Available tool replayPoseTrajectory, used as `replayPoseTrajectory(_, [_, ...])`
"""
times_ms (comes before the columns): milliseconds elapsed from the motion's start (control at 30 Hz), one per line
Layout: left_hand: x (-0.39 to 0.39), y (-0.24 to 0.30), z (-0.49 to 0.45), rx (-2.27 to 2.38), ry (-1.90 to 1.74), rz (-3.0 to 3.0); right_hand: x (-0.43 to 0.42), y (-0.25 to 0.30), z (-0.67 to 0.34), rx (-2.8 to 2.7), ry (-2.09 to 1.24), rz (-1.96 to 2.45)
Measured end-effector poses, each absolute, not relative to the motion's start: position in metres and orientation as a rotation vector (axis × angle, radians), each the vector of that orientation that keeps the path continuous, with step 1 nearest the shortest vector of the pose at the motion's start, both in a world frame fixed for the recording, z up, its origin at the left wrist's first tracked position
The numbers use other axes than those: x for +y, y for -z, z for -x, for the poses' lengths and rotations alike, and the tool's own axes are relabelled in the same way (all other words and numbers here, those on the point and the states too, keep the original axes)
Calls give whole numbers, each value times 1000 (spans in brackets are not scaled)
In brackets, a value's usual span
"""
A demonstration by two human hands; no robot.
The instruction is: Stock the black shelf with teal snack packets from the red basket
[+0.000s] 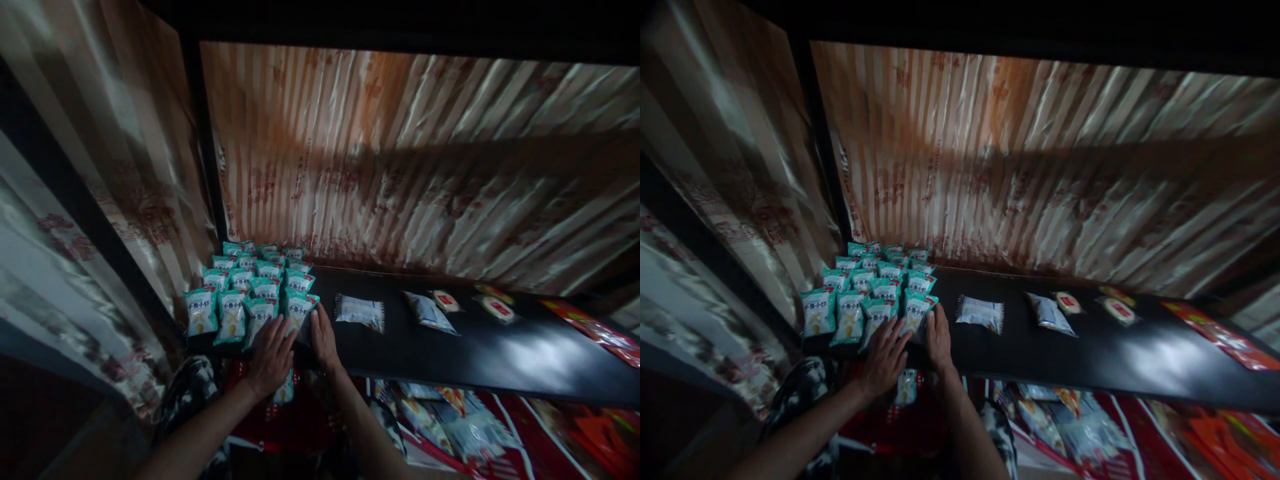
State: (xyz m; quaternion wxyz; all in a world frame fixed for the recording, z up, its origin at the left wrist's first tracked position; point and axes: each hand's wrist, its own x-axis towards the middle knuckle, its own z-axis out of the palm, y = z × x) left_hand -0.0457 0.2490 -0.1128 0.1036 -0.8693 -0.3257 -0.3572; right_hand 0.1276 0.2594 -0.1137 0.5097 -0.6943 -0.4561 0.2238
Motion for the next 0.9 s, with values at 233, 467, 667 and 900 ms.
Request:
replayPoseTrajectory(233, [264,107,42,-901,1076,2572,268,117,-111,-1170,-545,1595])
replayPoseTrajectory(467, [265,117,41,-973,1161,2524,271,121,-112,-1102,-567,1609])
replayPoseTrajectory(667, [259,118,34,-1007,1248,2578,287,113,-122,-1008,-649,1618])
replayPoseTrajectory(900, [263,121,26,-1021,1243,2666,297,117,-109,-1101,-614,1606])
